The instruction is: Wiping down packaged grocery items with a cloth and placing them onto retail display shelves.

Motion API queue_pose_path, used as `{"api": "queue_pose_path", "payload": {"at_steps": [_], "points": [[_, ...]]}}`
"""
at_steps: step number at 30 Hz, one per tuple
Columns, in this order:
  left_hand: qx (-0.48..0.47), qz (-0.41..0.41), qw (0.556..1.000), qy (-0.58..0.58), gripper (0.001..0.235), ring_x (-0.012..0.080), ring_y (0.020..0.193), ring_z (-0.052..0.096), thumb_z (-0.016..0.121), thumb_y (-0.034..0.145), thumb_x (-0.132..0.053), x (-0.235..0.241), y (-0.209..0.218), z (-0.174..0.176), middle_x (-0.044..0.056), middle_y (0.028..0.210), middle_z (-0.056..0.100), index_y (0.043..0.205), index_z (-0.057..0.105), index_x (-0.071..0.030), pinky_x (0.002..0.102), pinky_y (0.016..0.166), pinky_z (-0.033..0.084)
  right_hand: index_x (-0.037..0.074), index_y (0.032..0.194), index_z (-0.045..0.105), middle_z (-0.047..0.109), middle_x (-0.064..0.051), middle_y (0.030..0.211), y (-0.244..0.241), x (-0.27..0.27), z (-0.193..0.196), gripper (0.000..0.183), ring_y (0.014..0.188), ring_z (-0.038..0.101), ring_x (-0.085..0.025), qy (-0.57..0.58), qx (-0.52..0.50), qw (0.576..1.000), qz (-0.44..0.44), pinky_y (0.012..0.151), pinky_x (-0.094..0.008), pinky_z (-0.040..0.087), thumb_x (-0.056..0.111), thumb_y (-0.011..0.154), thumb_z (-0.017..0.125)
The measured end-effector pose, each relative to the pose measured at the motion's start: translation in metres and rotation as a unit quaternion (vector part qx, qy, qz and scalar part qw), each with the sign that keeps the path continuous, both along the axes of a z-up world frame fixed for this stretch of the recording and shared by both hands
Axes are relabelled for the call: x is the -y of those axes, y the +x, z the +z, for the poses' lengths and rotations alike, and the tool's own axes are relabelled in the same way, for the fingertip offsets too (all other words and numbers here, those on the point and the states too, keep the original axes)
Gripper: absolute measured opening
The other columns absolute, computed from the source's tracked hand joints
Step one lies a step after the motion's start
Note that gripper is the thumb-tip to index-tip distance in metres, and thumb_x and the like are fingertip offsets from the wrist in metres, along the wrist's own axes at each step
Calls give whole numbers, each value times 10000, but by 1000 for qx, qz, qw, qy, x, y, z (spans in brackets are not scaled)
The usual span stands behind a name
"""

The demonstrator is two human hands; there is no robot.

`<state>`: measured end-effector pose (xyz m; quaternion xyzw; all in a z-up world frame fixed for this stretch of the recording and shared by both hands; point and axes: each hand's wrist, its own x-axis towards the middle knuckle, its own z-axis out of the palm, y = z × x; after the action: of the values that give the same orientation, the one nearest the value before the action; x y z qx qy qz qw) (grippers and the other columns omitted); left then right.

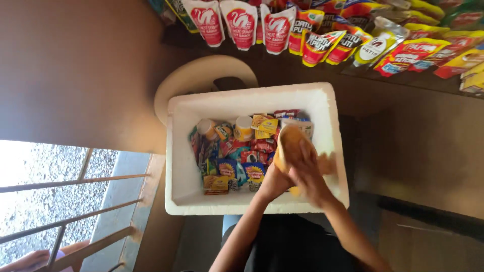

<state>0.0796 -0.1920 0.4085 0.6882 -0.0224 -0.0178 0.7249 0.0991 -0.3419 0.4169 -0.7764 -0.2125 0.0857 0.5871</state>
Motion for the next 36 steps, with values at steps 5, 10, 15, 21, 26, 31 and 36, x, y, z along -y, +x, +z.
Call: {"api": "queue_pose_path", "payload": {"at_steps": [5, 10, 15, 21, 26, 31, 36], "points": [[-105, -54, 987, 109, 1184, 237, 1194, 630, 960, 615, -129, 3, -2, 22, 156, 1323, 628, 1562, 258, -15, 354, 1024, 506, -22, 1559, 336, 335, -216, 1614, 33, 8, -7, 514, 1483, 310, -368, -31, 40, 997, -64, 1212, -400, 259, 252, 1131, 415], [-124, -31, 987, -97, 1184, 221, 1236, 602, 880, 655, -140, -9, 17, -5, 162, 1401, 610, 1631, 216, -52, 356, 1032, 523, 17, 1365, 600, 574, -189, 1460, -20, 2, -15, 392, 1418, 512, -362, -92, 55, 991, -80, 1185, -398, 341, 261, 1068, 521], [131, -9, 984, 118, 1128, 346, 1480, 453, 927, 727, -76, -17, 21, 29, 271, 1588, 483, 1638, 266, -2, 433, 1220, 379, 73, 1132, 631, 242, -302, 1684, -6, 24, -45, 217, 1602, 118, -396, -32, 171, 982, -76, 1264, -431, 157, 266, 1074, 552], [-59, -113, 988, 89, 1322, 284, 1397, 539, 981, 647, -279, -6, 15, 69, 212, 1531, 520, 1634, 144, -14, 382, 1166, 425, 78, 1601, 239, 264, -211, 1634, 47, 10, 18, 655, 1480, 297, -324, 186, -57, 972, -133, 1185, -382, 294, 343, 1059, 492], [-121, -94, 969, -193, 1192, 202, 1265, 569, 831, 742, -415, -7, 17, 39, 115, 1464, 506, 1637, 97, -133, 367, 1044, 527, 26, 1363, 535, 393, -235, 1570, -2, -4, 47, 393, 1413, 443, -351, 57, -5, 990, -126, 1132, -395, 401, 281, 1063, 533], [-218, -6, 885, -411, 772, 166, 1215, 644, 523, 960, -557, -6, 26, 51, 94, 1369, 628, 1550, 381, -80, 304, 1026, 540, -4, 1147, 677, 449, -260, 1489, -18, 9, 37, 243, 1359, 500, -389, -99, 137, 973, -159, 1076, -438, 462, 187, 1029, 584], [-247, 16, 950, -190, 361, 153, 889, 635, 557, 1079, -332, -14, 28, 29, 72, 1018, 699, 1206, 644, -5, 312, 781, 546, 36, 1294, 730, 665, -315, 1212, 20, 67, -48, 238, 1079, 610, -570, 41, -237, 915, -325, 810, -544, 503, 144, 1119, 610]]}}
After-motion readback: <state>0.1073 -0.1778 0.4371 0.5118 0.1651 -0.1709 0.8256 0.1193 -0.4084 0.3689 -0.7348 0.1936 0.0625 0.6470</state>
